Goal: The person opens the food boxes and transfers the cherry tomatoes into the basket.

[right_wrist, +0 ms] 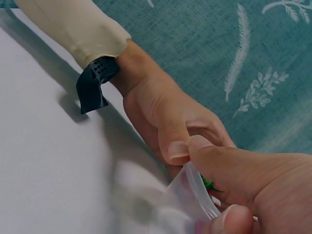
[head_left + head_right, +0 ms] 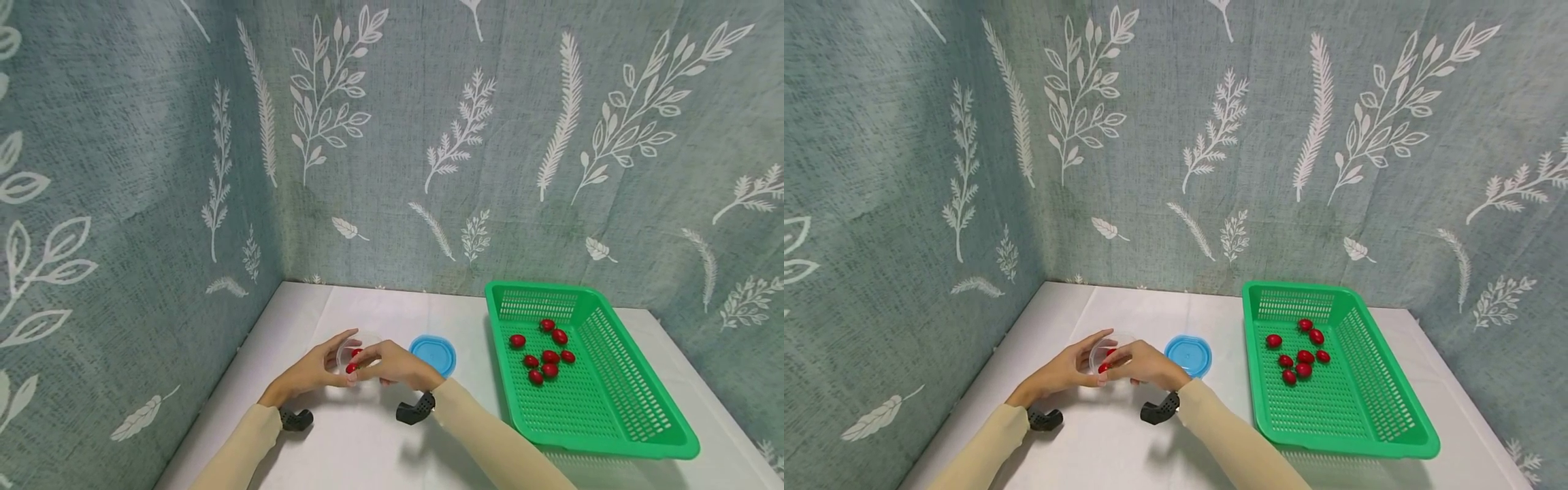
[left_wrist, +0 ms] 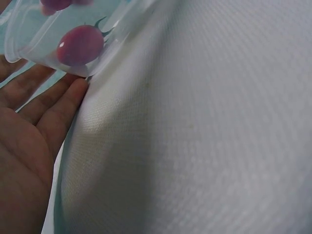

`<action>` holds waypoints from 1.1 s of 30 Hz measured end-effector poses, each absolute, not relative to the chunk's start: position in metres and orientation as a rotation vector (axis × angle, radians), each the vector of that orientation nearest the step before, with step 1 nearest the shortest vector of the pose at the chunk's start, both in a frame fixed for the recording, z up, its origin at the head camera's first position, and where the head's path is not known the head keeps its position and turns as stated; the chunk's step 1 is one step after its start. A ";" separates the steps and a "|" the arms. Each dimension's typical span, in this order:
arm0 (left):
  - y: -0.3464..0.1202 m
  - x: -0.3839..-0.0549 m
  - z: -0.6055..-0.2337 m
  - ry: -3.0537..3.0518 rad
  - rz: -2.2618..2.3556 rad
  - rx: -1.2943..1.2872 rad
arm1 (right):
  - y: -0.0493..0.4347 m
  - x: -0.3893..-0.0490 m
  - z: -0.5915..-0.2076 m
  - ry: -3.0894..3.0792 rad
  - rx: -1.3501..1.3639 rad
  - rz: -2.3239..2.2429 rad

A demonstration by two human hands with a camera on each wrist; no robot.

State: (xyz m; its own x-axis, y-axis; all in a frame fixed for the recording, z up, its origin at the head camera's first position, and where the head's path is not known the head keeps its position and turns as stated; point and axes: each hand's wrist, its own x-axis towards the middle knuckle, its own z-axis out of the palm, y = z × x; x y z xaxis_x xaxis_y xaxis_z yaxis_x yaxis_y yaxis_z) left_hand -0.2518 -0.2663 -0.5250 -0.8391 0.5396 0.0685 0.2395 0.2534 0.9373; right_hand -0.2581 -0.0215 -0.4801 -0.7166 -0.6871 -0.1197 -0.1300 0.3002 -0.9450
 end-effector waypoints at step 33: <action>-0.265 -0.252 -0.523 2.284 1.609 0.686 | -0.005 -0.248 -0.461 2.288 -0.615 -1.621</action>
State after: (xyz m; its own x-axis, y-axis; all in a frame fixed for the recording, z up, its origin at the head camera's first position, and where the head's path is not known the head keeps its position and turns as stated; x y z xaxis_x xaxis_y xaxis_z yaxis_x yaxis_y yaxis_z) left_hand -0.2518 -0.2649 -0.5227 -0.8535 0.5182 0.0545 0.2257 0.2735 0.9350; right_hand -0.2477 -0.0045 -0.4609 -0.8736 -0.4861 0.0240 -0.1840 0.2841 -0.9410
